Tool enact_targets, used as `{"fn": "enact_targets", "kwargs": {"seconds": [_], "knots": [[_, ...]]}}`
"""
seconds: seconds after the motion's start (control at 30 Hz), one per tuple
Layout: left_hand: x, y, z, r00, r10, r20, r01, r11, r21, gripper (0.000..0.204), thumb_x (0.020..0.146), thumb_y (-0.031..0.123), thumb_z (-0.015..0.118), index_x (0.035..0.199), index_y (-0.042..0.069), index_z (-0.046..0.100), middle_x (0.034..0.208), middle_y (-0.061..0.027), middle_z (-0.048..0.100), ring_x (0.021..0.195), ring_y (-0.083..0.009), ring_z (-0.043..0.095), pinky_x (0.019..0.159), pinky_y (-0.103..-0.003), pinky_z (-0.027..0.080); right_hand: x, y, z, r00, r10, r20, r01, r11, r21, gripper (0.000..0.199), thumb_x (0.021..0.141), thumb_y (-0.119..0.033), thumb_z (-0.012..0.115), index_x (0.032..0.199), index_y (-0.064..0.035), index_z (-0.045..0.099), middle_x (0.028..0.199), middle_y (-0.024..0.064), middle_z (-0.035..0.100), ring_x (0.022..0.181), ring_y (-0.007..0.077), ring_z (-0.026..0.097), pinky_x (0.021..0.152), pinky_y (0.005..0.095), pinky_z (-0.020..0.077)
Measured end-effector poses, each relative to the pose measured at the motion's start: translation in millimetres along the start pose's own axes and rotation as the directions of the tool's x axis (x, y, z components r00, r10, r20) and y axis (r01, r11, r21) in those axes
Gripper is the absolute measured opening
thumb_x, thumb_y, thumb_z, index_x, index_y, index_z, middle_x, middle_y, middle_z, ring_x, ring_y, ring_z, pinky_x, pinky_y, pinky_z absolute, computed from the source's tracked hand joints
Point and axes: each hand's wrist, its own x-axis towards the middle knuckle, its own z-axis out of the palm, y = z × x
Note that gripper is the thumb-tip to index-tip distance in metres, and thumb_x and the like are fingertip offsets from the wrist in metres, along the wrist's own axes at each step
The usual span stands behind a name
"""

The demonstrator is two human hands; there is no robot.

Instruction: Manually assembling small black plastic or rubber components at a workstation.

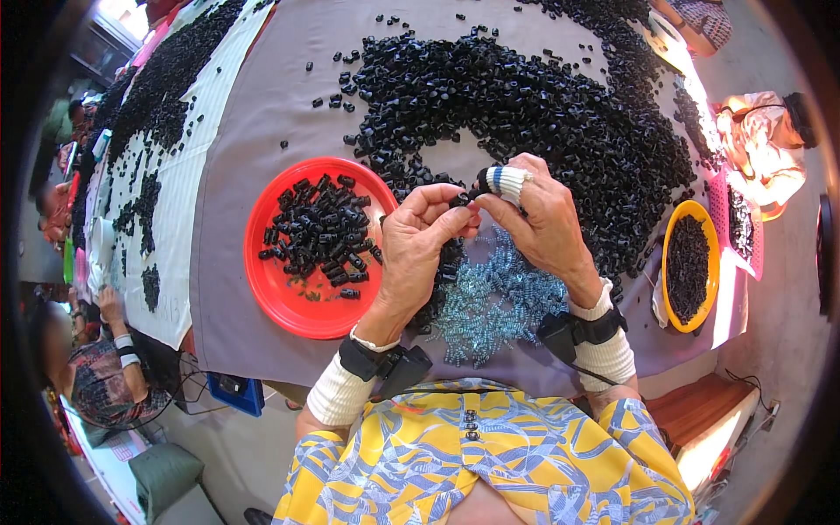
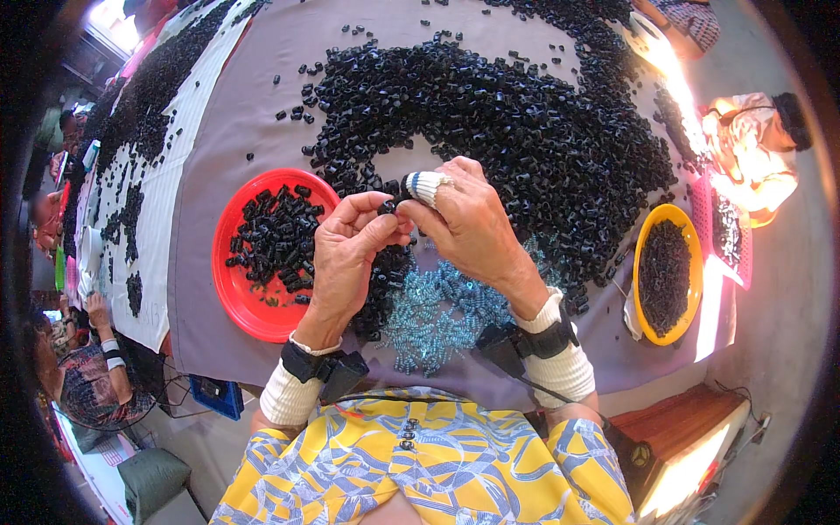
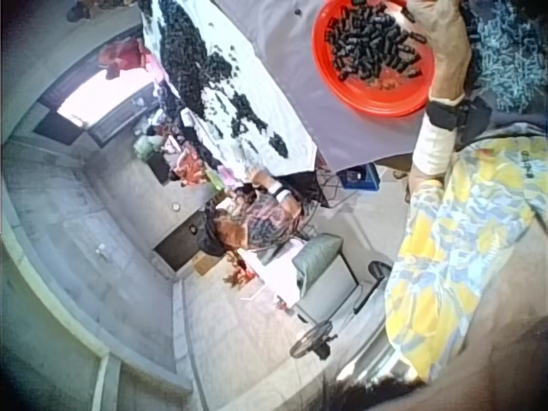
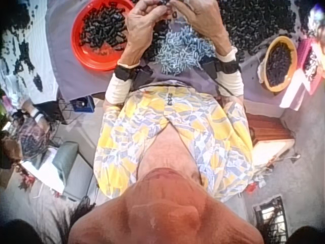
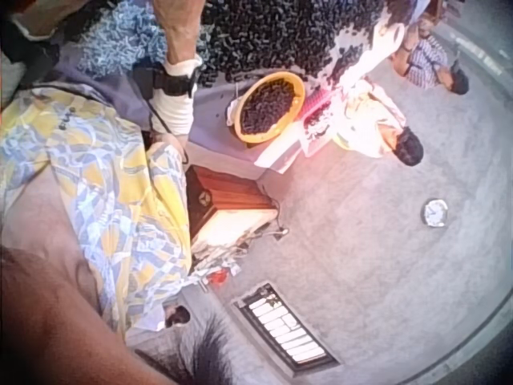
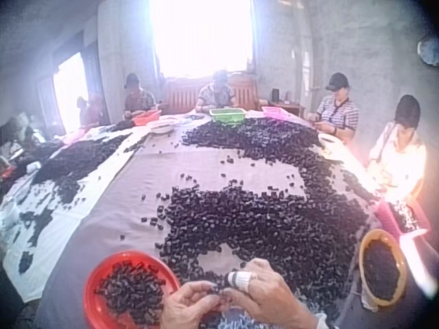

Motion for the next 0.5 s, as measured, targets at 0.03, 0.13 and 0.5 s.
{"fn": "enact_targets", "kwargs": {"seconds": [0.03,0.13,0.5], "knots": [[-0.2,-0.6,0.3,1.0,0.012,0.002,-0.013,1.0,0.008,0.021,0.088,0.002,0.061,0.108,-0.003,0.055,0.092,-0.0094,0.066,0.082,-0.0138,0.066,0.072,-0.024,0.055,0.2,0.6,1.2,1.0,-0.029,-0.012,0.029,1.0,-0.011,0.01,0.078,-0.01,0.066,0.078,-0.0018,0.06,0.074,0.0103,0.059,0.072,0.0277,0.056,0.075,0.0377,0.0416],[-0.3,-1.8,0.6,0.999,0.034,0.007,-0.034,0.999,0.023,0.021,0.088,0.002,0.06,0.108,-0.003,0.055,0.092,-0.0089,0.066,0.082,-0.0131,0.066,0.072,-0.024,0.055,-0.9,4.4,5.2,0.996,-0.086,-0.02,0.085,0.995,-0.047,0.012,0.078,-0.011,0.067,0.079,-0.0018,0.06,0.074,0.0097,0.059,0.072,0.0274,0.056,0.078,0.0382,0.0417],[1.4,-5.0,-3.0,0.995,0.102,0.01,-0.102,0.979,0.177,0.019,0.088,0.001,0.061,0.106,-0.004,0.057,0.09,-0.0062,0.066,0.078,-0.0086,0.063,0.071,-0.021,0.052,-2.1,1.6,7.9,0.989,-0.137,0.049,0.142,0.983,-0.115,0.013,0.078,-0.011,0.066,0.079,0.0007,0.06,0.076,0.0113,0.058,0.076,0.0281,0.056,0.082,0.041,0.0408]]}}
